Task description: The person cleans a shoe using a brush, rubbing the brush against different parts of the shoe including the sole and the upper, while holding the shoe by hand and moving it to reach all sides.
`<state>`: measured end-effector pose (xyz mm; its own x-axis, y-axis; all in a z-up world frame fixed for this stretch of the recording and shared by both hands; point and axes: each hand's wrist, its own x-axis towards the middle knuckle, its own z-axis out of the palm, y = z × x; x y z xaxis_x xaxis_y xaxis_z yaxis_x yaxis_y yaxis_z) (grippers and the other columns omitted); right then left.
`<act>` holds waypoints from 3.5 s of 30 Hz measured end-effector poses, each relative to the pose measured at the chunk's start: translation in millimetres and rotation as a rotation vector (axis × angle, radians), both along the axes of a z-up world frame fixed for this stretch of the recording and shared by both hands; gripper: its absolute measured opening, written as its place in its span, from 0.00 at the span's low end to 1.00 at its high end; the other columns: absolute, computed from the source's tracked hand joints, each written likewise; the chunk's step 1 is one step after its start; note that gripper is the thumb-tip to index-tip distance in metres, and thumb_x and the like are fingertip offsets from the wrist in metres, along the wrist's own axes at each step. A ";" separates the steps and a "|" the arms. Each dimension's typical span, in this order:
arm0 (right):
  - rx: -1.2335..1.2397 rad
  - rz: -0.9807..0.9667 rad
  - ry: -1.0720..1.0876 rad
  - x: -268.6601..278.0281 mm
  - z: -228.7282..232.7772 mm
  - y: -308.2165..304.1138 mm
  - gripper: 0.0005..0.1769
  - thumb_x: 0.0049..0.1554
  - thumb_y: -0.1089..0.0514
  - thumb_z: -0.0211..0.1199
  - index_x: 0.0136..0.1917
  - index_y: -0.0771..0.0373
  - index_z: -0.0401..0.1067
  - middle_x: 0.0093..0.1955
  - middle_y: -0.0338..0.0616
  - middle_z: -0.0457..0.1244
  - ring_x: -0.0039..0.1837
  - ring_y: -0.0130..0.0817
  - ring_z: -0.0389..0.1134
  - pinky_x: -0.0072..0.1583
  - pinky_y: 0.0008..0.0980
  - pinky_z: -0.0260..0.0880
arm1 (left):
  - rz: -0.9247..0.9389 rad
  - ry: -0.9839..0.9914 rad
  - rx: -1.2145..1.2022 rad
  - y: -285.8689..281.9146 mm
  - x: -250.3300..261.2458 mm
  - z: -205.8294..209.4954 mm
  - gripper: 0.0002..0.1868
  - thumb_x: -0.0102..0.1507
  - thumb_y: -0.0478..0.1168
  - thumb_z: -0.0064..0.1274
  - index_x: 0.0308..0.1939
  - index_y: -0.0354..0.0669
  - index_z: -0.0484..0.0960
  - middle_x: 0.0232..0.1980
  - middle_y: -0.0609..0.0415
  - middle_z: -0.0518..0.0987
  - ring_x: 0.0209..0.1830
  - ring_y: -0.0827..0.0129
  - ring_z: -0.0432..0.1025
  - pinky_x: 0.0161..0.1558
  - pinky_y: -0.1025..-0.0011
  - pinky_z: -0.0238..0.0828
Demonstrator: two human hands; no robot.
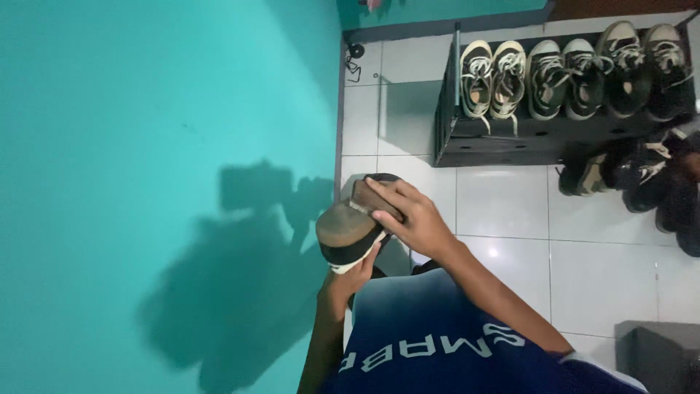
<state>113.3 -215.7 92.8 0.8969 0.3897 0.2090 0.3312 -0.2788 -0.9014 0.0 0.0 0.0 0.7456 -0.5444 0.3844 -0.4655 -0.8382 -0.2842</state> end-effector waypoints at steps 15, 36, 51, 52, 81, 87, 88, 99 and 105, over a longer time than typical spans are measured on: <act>-0.014 0.059 0.149 16.8 -8.9 -13.9 0.24 0.60 0.48 0.63 0.68 0.53 0.74 0.50 0.51 0.67 0.52 0.43 0.70 0.56 0.38 0.70 | -0.039 0.061 -0.219 -5.1 -7.3 -12.8 0.16 0.70 0.45 0.55 0.59 0.45 0.83 0.62 0.45 0.78 0.64 0.53 0.71 0.69 0.53 0.62; -0.065 0.224 0.155 15.9 16.9 7.3 0.24 0.61 0.47 0.59 0.68 0.53 0.74 0.55 0.50 0.69 0.56 0.43 0.71 0.58 0.39 0.71 | 0.109 0.436 -0.880 -22.3 -0.3 21.9 0.18 0.71 0.47 0.50 0.58 0.40 0.82 0.61 0.42 0.80 0.61 0.50 0.74 0.64 0.58 0.67; 0.076 -0.176 0.512 47.9 -126.3 -30.8 0.21 0.64 0.47 0.57 0.66 0.58 0.73 0.56 0.51 0.71 0.58 0.38 0.72 0.59 0.34 0.70 | 0.407 0.498 -1.993 -12.3 -18.1 -59.8 0.20 0.77 0.43 0.42 0.62 0.27 0.75 0.52 0.43 0.76 0.46 0.62 0.68 0.47 0.67 0.67; 0.073 -0.133 0.498 47.4 -123.2 -32.0 0.21 0.64 0.48 0.58 0.66 0.58 0.74 0.56 0.51 0.71 0.58 0.38 0.71 0.59 0.33 0.70 | 0.292 0.458 -2.112 -13.8 -14.3 -53.0 0.20 0.78 0.43 0.41 0.63 0.27 0.74 0.54 0.42 0.76 0.50 0.61 0.69 0.50 0.65 0.68; 0.695 0.016 0.997 -8.5 -125.1 13.4 0.53 0.49 0.57 0.69 0.80 0.49 0.42 0.65 0.37 0.61 0.59 0.29 0.67 0.55 0.33 0.74 | 0.023 0.422 -3.214 -38.3 21.2 -51.0 0.33 0.73 0.54 0.31 0.71 0.30 0.64 0.72 0.38 0.69 0.72 0.50 0.63 0.73 0.51 0.54; 0.738 -0.034 0.851 -1.6 -132.9 18.0 0.50 0.50 0.63 0.70 0.79 0.60 0.49 0.64 0.41 0.62 0.62 0.31 0.66 0.59 0.32 0.71 | 0.054 0.654 -3.147 -33.3 34.1 -9.6 0.36 0.72 0.57 0.36 0.72 0.31 0.64 0.71 0.40 0.70 0.70 0.52 0.65 0.71 0.53 0.58; 0.701 -0.074 0.833 1.1 -131.5 17.8 0.49 0.50 0.62 0.71 0.79 0.60 0.50 0.62 0.40 0.62 0.60 0.30 0.66 0.57 0.32 0.70 | -0.072 0.727 -3.093 -36.7 38.5 -3.7 0.35 0.73 0.57 0.37 0.73 0.31 0.64 0.71 0.40 0.71 0.69 0.52 0.65 0.70 0.52 0.59; 0.542 -0.308 0.808 -9.4 -134.9 23.9 0.34 0.55 0.54 0.70 0.70 0.66 0.63 0.54 0.41 0.63 0.51 0.28 0.62 0.49 0.29 0.63 | 0.388 1.272 -2.471 -25.4 36.3 -27.8 0.31 0.68 0.47 0.48 0.71 0.38 0.61 0.69 0.46 0.70 0.69 0.54 0.67 0.71 0.52 0.61; 0.473 -0.541 0.852 -30.8 -147.2 12.6 0.26 0.58 0.51 0.66 0.65 0.63 0.68 0.47 0.39 0.66 0.48 0.25 0.66 0.49 0.27 0.65 | 0.426 1.397 -2.432 -19.5 41.2 -56.6 0.31 0.70 0.47 0.47 0.70 0.29 0.61 0.69 0.35 0.68 0.70 0.42 0.65 0.71 0.48 0.62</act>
<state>82.5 -203.1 -54.4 0.8457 -0.0518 -0.5312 -0.5071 0.2327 -0.8299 41.2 -19.5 -56.6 0.7932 -0.1659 -0.5860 0.5344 0.6509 0.5391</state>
